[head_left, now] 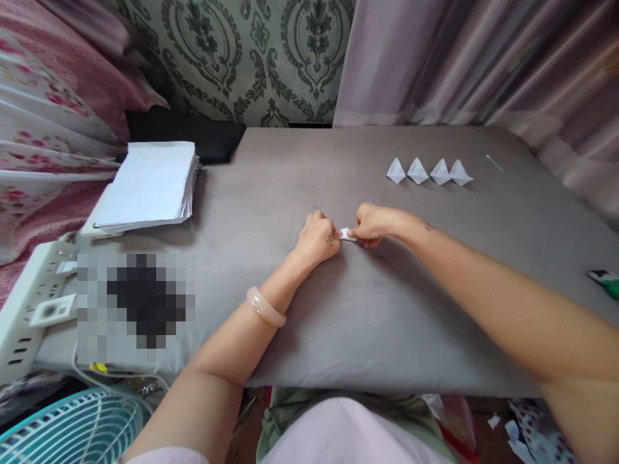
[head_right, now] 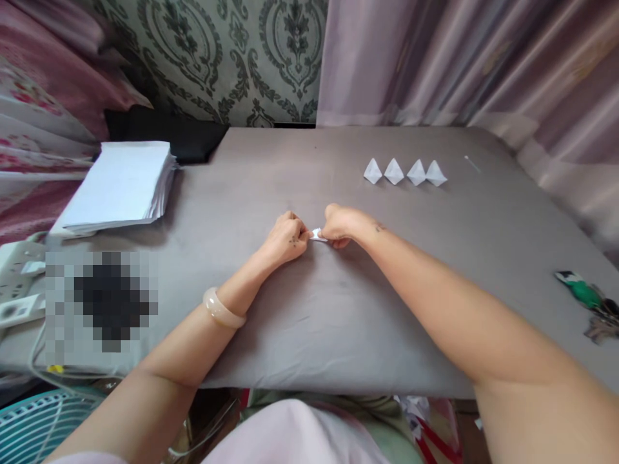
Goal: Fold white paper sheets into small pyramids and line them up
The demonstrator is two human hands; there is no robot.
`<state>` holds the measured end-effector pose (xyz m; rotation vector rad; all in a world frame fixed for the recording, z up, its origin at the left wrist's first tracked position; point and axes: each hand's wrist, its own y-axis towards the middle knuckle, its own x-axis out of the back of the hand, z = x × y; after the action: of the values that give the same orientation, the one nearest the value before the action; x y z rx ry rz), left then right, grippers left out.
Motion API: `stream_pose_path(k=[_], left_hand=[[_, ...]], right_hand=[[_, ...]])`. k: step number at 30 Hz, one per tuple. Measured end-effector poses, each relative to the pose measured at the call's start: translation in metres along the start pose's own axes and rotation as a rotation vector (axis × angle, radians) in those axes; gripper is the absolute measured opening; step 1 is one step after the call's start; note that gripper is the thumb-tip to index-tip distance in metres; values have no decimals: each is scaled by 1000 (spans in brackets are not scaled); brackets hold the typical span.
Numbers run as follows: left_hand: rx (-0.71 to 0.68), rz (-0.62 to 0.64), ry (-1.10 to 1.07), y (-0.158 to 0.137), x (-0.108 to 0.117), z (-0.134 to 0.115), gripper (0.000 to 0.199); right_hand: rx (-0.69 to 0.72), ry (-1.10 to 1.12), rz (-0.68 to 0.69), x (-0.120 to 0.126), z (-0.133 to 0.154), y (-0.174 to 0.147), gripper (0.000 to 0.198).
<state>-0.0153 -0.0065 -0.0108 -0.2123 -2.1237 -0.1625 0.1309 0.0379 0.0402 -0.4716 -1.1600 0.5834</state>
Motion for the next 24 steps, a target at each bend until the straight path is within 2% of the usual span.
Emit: stream_pose_path(k=[5, 11, 15, 18, 24], left_hand=[[25, -3, -74, 1, -2, 5, 12], [20, -43, -155, 2, -9, 14, 12], [9, -12, -193, 3, -7, 15, 17], [-13, 3, -220, 3, -4, 14, 18], [-73, -52, -268, 1, -7, 16, 17]], right_hand=[[22, -113, 141, 13, 3, 8, 38], [-50, -192, 129, 14, 15, 7, 30], [-13, -207, 28, 9, 19, -1, 29], [32, -195, -82, 1, 12, -10, 30], [237, -108, -430, -38, -17, -30, 14]])
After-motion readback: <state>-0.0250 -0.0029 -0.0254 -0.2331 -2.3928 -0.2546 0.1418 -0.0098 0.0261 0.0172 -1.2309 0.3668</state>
